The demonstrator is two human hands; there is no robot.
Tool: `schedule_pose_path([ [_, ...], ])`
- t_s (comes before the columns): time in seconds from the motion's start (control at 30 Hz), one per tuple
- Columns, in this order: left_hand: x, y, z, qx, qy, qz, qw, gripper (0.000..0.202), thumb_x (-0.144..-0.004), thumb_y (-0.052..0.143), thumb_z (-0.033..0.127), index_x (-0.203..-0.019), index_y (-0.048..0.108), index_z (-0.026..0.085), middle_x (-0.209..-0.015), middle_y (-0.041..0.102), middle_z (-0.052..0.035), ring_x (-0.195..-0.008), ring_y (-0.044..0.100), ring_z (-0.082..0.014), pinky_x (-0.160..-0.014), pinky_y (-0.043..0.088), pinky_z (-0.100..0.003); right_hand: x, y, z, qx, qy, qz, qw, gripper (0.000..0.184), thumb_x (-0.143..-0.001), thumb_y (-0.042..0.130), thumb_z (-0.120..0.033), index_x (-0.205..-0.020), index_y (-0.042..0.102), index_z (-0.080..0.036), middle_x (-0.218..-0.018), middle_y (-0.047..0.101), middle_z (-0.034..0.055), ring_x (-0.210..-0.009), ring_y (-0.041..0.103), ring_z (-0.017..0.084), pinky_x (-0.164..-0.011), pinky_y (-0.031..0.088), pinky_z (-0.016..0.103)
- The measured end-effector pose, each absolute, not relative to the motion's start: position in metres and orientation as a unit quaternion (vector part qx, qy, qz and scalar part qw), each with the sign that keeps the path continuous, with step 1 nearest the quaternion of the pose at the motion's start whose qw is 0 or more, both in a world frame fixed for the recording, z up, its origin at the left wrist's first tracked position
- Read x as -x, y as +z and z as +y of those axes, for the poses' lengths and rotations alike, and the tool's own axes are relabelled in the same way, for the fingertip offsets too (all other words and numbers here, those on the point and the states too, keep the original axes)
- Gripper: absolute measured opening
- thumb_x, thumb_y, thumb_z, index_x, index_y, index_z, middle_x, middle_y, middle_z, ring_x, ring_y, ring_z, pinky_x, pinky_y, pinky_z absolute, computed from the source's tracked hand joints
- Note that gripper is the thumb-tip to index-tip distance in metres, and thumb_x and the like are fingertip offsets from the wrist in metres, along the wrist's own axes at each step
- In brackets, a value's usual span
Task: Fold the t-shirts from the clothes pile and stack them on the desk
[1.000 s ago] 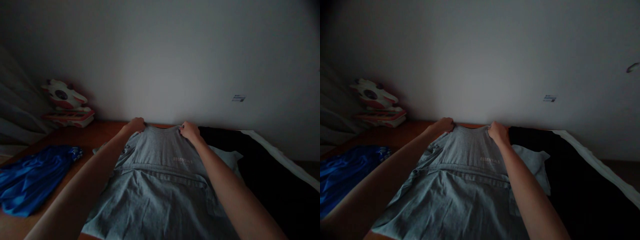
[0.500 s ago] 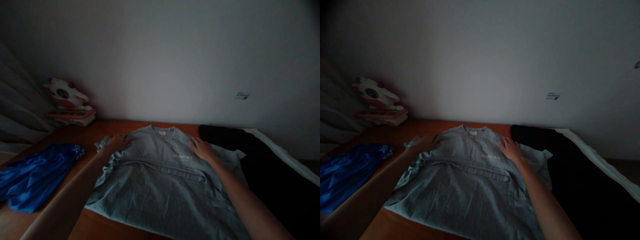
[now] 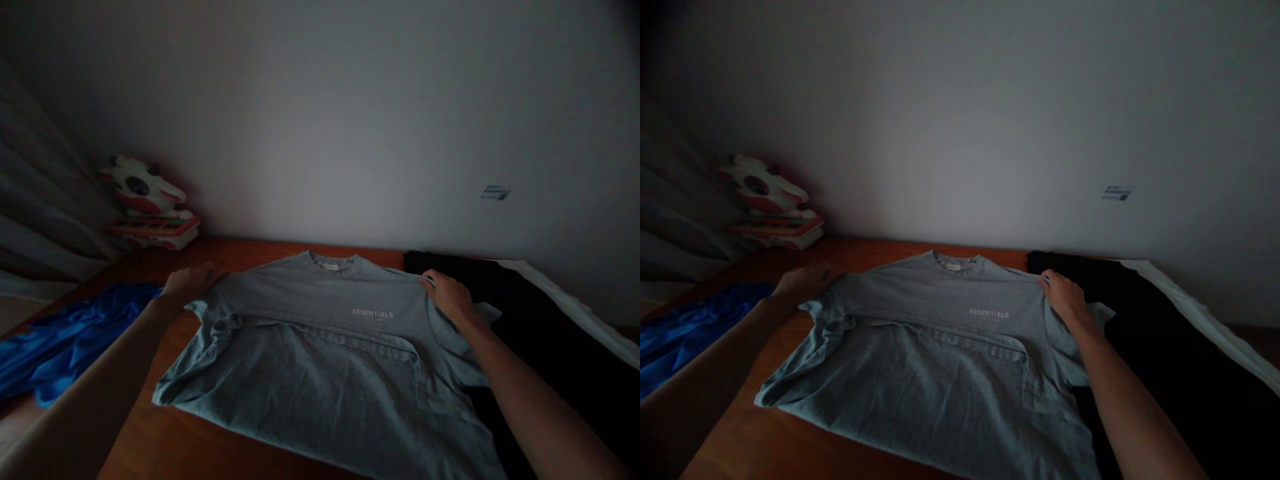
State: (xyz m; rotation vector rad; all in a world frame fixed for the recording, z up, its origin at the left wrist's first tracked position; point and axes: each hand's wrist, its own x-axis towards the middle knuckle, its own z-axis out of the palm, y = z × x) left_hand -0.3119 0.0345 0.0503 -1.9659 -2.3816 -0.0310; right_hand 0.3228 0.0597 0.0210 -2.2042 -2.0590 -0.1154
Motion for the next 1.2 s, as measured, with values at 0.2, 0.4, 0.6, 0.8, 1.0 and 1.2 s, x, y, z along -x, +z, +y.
schedule_pose_path([
  [0.2, 0.293, 0.058, 0.02, 0.675, -0.032, -0.725, 0.134, 0.034, -0.093, 0.044, 0.047, -0.096, 0.062, 0.018, -0.106, 0.069, -0.0187, -0.107, 0.065, -0.0369, -0.089, 0.051, -0.047, -0.317, 0.031, 0.06, 0.722, -0.096, -0.682, 0.063, 0.039, -0.101, 0.045, -0.041, -0.117, 0.067, -0.014, -0.111, 0.07, 0.0189, -0.099, 0.067, 0.031, -0.079, 0.049, 0.038],
  [0.4, 0.282, 0.03, -0.047, 0.748, -0.057, -0.661, -0.007, 0.046, -0.09, 0.047, 0.065, -0.095, 0.062, 0.021, -0.099, 0.07, -0.0086, -0.089, 0.069, -0.0273, -0.084, 0.054, -0.039, -0.321, 0.032, -0.014, 0.6, 0.037, -0.787, 0.139, 0.034, -0.097, 0.047, -0.049, -0.086, 0.066, -0.023, -0.084, 0.069, 0.0058, -0.078, 0.067, 0.023, -0.073, 0.051, 0.033],
  [0.6, 0.296, 0.011, -0.106, 0.76, -0.114, -0.64, -0.02, 0.038, -0.084, 0.056, 0.059, -0.093, 0.071, 0.025, -0.106, 0.071, -0.0105, -0.099, 0.068, -0.0307, -0.094, 0.054, -0.045, -0.325, 0.014, -0.112, 0.551, 0.11, -0.814, 0.144, 0.039, -0.08, 0.071, -0.062, -0.098, 0.07, -0.027, -0.1, 0.071, 0.0049, -0.093, 0.069, 0.025, -0.085, 0.055, 0.037],
  [0.8, 0.307, 0.024, -0.133, 0.748, -0.214, -0.618, -0.111, 0.032, -0.091, 0.047, 0.05, -0.095, 0.071, 0.03, -0.127, 0.07, -0.0044, -0.112, 0.067, -0.0267, -0.099, 0.054, -0.04, -0.334, 0.016, -0.136, 0.583, 0.189, -0.757, 0.225, 0.042, -0.093, 0.05, -0.061, -0.095, 0.073, -0.026, -0.102, 0.076, 0.0093, -0.099, 0.072, 0.028, -0.089, 0.056, 0.039],
  [1.0, 0.329, 0.023, -0.147, 0.702, -0.19, -0.668, -0.161, 0.042, -0.089, 0.041, 0.055, -0.098, 0.072, 0.029, -0.101, 0.076, -0.0043, -0.092, 0.072, -0.0256, -0.084, 0.058, -0.033, -0.356, 0.031, -0.147, 0.64, 0.336, -0.654, 0.224, 0.056, -0.081, 0.056, -0.074, -0.098, 0.075, -0.024, -0.097, 0.079, 0.0095, -0.093, 0.074, 0.03, -0.078, 0.06, 0.033],
  [1.2, 0.322, 0.022, -0.096, 0.658, -0.112, -0.745, -0.005, 0.046, -0.089, 0.038, 0.053, -0.101, 0.069, 0.022, -0.106, 0.074, -0.0111, -0.1, 0.07, -0.0276, -0.094, 0.052, -0.039, -0.332, 0.012, -0.132, 0.63, 0.247, -0.708, 0.203, 0.051, -0.083, 0.054, -0.072, -0.096, 0.069, -0.026, -0.092, 0.078, 0.0086, -0.088, 0.075, 0.028, -0.08, 0.058, 0.035],
])
